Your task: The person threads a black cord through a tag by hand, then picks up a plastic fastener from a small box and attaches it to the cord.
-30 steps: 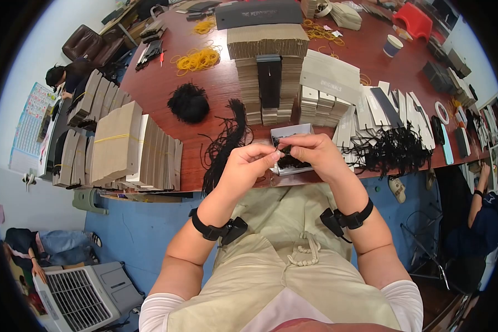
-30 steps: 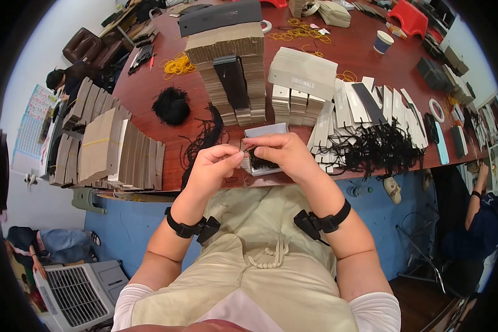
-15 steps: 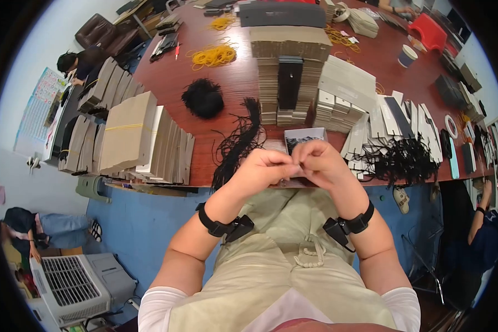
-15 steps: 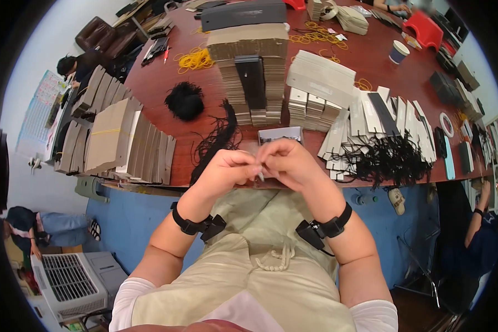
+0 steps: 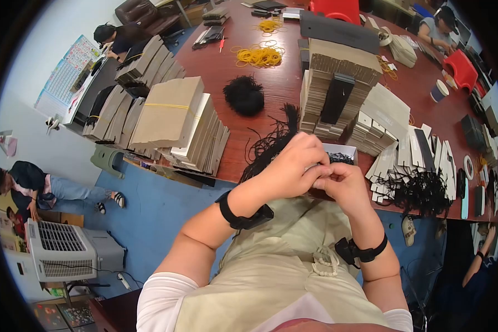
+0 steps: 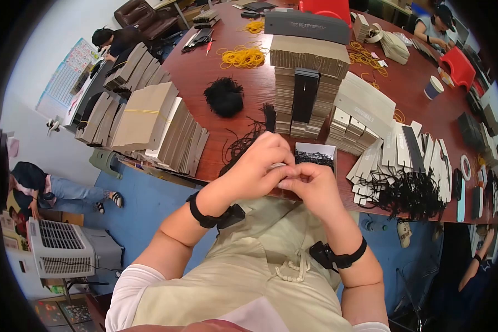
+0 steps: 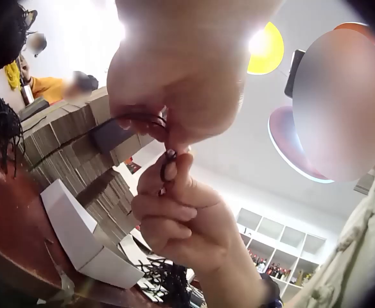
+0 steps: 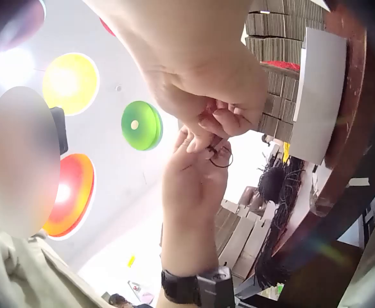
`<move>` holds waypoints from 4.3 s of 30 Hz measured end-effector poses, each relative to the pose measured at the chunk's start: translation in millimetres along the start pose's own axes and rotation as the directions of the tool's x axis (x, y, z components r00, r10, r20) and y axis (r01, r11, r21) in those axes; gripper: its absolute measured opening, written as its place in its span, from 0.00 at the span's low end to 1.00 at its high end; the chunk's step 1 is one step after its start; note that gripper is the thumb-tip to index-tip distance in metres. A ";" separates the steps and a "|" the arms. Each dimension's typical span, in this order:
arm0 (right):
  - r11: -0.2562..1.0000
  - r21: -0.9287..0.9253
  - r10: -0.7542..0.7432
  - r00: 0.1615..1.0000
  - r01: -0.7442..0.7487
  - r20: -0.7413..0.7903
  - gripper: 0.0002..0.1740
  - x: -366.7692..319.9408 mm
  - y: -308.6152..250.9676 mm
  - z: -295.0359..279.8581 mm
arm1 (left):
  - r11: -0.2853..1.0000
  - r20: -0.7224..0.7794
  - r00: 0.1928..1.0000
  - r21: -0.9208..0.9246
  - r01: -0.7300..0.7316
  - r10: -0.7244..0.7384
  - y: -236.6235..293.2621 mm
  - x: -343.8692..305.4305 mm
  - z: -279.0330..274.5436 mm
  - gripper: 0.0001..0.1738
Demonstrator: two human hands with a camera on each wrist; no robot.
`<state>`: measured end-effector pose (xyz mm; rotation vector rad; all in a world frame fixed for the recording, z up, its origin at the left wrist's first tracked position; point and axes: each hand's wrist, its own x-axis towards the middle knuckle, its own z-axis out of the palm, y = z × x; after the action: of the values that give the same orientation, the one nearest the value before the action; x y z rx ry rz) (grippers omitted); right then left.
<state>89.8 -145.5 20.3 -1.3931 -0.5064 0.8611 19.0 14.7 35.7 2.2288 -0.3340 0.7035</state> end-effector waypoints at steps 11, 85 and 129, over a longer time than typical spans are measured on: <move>0.985 0.001 -0.165 0.954 0.171 -0.249 0.03 9.2 11.9 -9.3 | 0.506 0.158 0.766 -0.665 0.549 -0.624 1.5 -23.8 25.9 0.10; 0.990 -0.007 -0.143 0.990 0.143 -0.014 0.03 8.9 -0.5 -4.7 | 0.498 0.207 0.770 -0.657 0.566 -0.603 -5.3 -27.1 9.9 0.09; -0.026 -0.997 -0.850 0.527 -0.078 -0.019 0.19 24.0 -49.5 -58.8 | 0.040 0.663 0.607 -0.660 0.750 -0.439 -8.1 -20.7 31.4 0.15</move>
<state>160.2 -162.2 55.8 -2.3739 -0.9407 -0.9813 17.7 -2.5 1.3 1.0578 0.1453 -0.3388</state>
